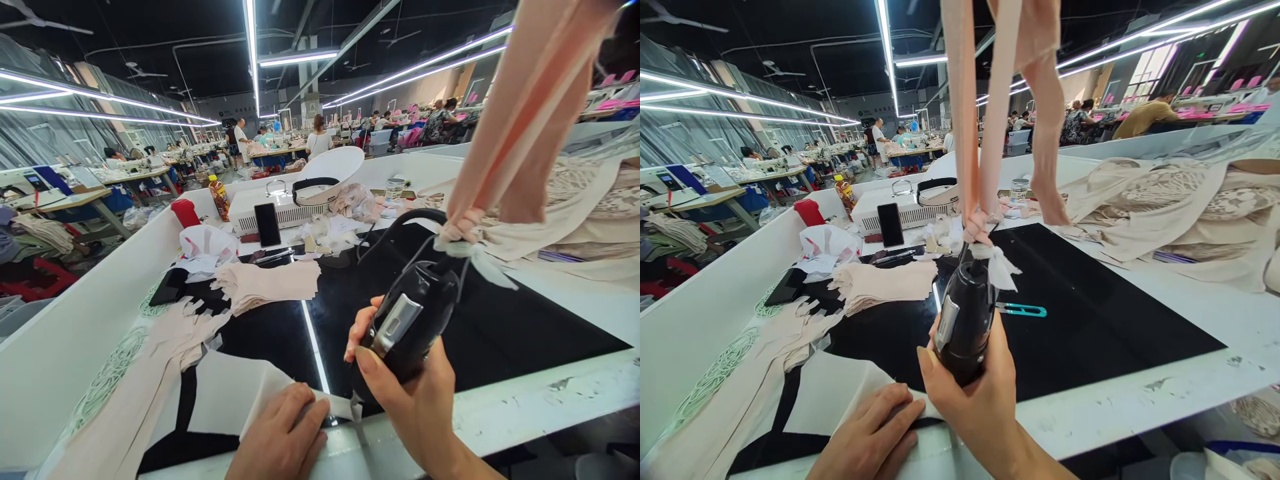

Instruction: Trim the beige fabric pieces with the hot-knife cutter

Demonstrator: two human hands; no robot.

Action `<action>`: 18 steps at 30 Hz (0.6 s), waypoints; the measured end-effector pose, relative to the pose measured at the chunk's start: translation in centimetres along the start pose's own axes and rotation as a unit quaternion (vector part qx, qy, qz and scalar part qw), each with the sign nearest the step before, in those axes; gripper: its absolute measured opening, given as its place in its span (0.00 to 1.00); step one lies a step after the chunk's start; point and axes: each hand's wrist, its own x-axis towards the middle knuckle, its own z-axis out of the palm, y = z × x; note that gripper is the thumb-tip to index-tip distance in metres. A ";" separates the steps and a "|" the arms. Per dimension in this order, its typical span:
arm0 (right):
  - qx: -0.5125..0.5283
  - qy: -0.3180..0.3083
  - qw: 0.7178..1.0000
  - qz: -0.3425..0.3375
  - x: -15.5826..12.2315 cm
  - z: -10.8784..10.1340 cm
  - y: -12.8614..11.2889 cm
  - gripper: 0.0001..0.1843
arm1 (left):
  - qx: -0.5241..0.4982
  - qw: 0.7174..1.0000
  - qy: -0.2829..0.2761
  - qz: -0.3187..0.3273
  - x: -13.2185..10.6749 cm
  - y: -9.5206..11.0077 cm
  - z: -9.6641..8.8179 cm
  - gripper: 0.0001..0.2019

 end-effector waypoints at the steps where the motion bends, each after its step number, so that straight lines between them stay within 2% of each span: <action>1: 0.003 -0.003 1.000 0.005 0.0 0.0 -0.1 0.15 | 0.013 1.000 0.000 0.006 -0.1 0.0 0.2 0.17; 6: 0.019 -0.016 0.999 0.029 -0.2 -0.7 0.0 0.17 | 0.082 0.996 0.004 0.021 -0.5 0.3 1.2 0.19; 10: 0.052 -0.021 0.998 0.042 0.0 -0.9 0.3 0.17 | 0.110 0.993 0.038 0.019 -0.4 1.1 1.4 0.20; 14: 0.103 -0.010 0.994 0.046 0.7 0.0 0.6 0.20 | 0.125 0.990 0.070 0.020 0.1 1.5 1.1 0.21; 18: 0.115 -0.012 0.991 0.068 1.2 1.4 0.8 0.18 | 0.121 0.990 0.072 0.024 0.4 1.4 1.1 0.22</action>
